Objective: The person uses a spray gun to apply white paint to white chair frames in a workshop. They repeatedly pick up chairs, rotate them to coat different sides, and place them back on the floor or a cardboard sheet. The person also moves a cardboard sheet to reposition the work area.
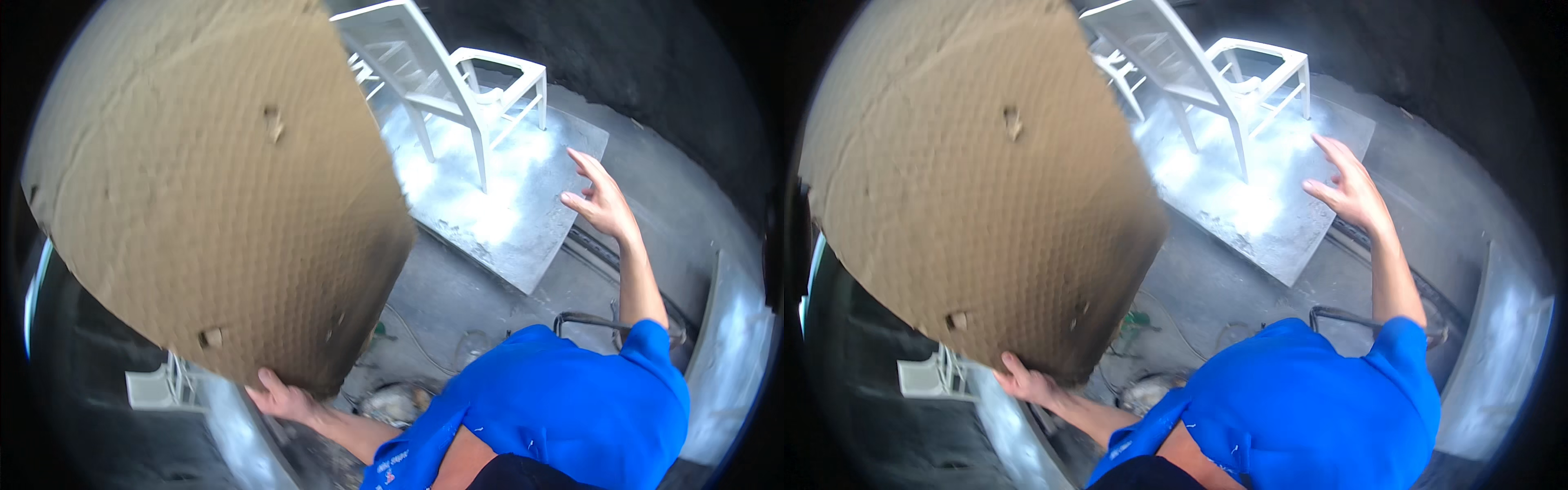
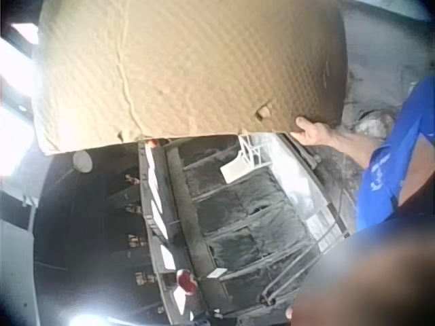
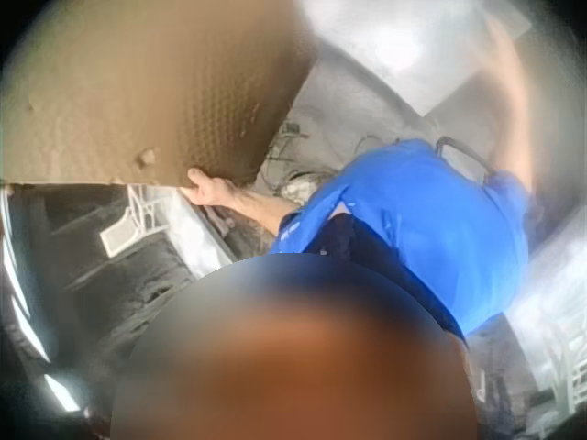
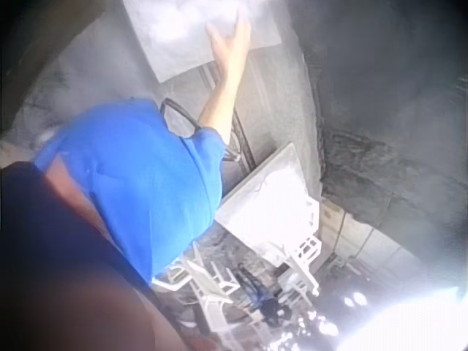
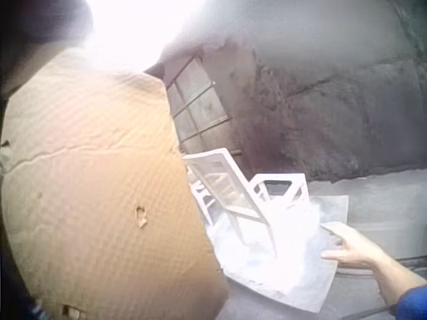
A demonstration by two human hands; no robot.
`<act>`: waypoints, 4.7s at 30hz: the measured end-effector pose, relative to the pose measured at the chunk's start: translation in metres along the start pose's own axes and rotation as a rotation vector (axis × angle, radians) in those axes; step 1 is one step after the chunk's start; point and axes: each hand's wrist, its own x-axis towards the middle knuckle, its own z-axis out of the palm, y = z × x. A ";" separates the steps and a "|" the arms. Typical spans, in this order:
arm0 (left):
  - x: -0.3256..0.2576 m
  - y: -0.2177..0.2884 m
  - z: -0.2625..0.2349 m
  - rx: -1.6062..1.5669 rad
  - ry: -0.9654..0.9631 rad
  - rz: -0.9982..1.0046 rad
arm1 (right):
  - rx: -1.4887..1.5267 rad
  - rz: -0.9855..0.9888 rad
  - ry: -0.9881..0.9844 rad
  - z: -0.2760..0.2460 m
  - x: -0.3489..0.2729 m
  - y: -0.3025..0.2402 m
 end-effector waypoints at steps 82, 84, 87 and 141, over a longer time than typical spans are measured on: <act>-0.144 -0.018 0.417 -1.437 -2.824 0.048 | -1.060 1.474 -0.360 0.226 -0.120 0.225; -0.134 -0.011 0.420 -1.423 -2.809 0.006 | -1.032 1.645 -0.137 0.219 -0.130 0.238; -0.118 -0.005 0.420 -1.437 -2.849 -0.120 | -0.869 1.875 0.072 0.215 -0.158 0.262; 0.192 -0.083 0.527 -0.303 -0.719 0.788 | 0.022 0.039 1.152 0.006 0.097 -0.052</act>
